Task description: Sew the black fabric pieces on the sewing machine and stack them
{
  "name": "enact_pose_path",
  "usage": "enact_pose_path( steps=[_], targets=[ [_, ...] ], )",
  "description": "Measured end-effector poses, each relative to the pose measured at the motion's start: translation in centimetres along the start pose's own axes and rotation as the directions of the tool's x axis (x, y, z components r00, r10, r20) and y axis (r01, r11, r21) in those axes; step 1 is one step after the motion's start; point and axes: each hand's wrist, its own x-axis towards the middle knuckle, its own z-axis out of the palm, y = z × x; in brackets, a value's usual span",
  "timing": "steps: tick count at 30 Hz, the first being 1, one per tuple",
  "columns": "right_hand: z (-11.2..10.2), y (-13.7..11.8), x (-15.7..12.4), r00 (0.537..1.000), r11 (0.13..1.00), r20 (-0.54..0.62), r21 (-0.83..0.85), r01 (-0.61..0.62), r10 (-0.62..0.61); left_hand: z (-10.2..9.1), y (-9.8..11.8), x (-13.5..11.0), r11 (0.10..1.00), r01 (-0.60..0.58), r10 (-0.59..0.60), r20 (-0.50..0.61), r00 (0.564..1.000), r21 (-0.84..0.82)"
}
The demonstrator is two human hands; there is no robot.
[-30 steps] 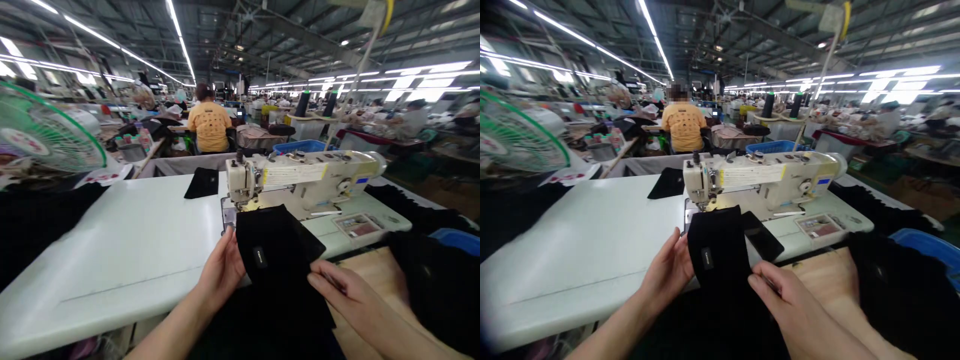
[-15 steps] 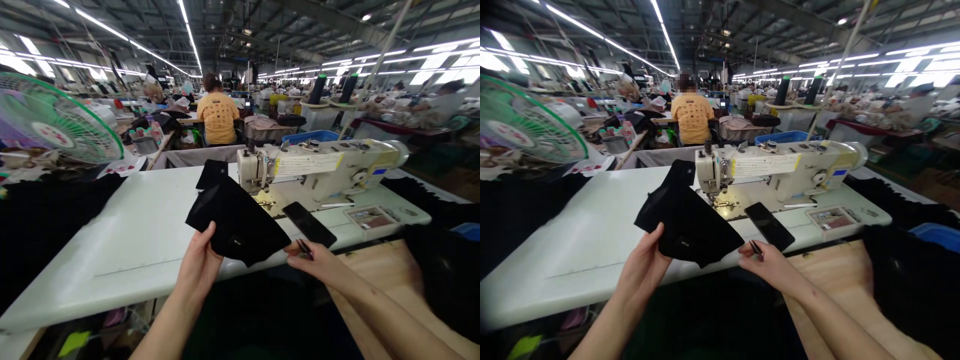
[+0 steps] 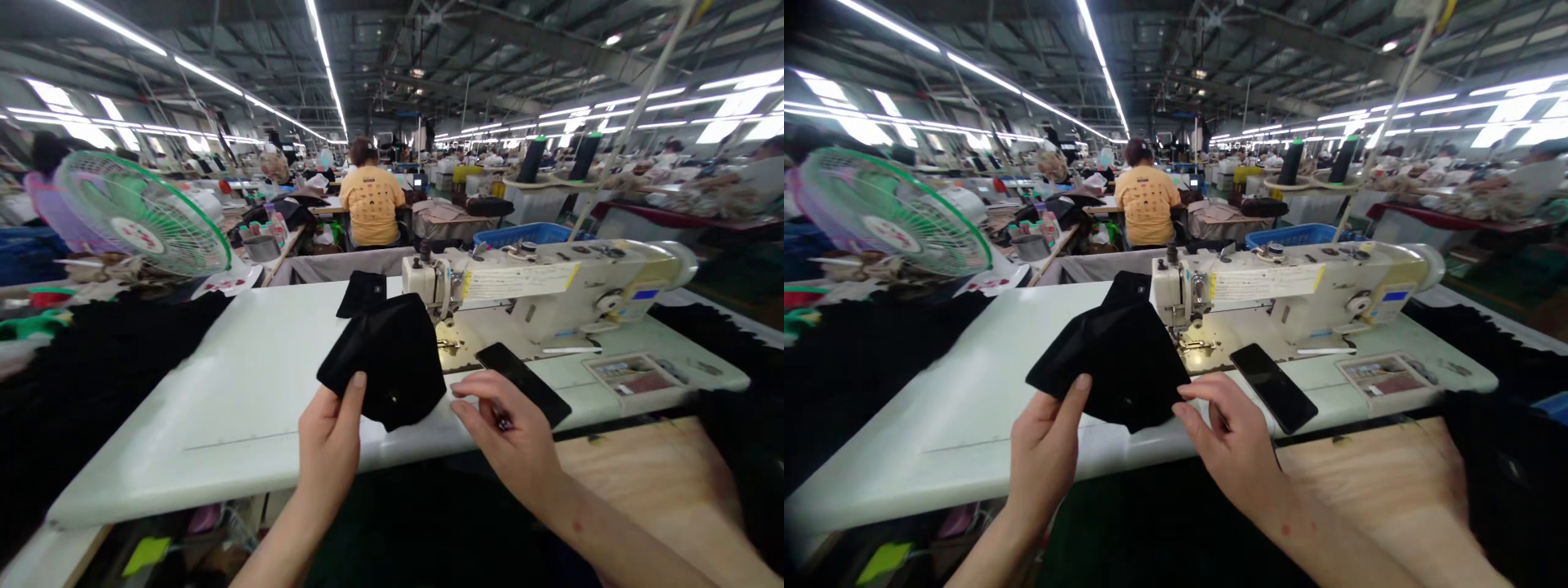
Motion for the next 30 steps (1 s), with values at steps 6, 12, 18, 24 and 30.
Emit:
enact_pose_path(
  steps=[6, 12, 18, 24, 30],
  targets=[
    [-1.3, -6.2, 3.2, 0.938, 0.932, 0.015, -0.111, 0.345, -0.346, 0.8, 2.0, -1.1, 0.857, -0.471, 0.361, 0.411, 0.837, 0.208],
    [-0.2, -7.1, 6.3, 0.974, 0.947, 0.138, 0.242, -0.212, 0.183, 1.4, 2.0, -0.8, 0.605, -0.748, 0.555, 0.529, 0.642, 0.273],
    [-0.8, -5.2, 7.1, 0.87, 0.813, 0.375, 0.361, -0.456, 0.321, 0.8, 0.7, -1.5, 0.517, -0.819, 0.567, 0.616, 0.547, 0.251],
    [-1.7, -4.5, 6.0, 0.917, 0.937, 0.314, 0.165, -0.309, 0.247, 1.6, 2.1, -1.8, 0.868, -0.436, 0.317, 0.41, 0.855, 0.239],
    [-1.7, -4.7, 5.7, 0.922, 0.981, 0.372, 0.113, -0.159, 0.107, 2.9, 3.2, -0.2, 0.805, -0.546, 0.424, 0.417, 0.804, 0.234]
  ],
)
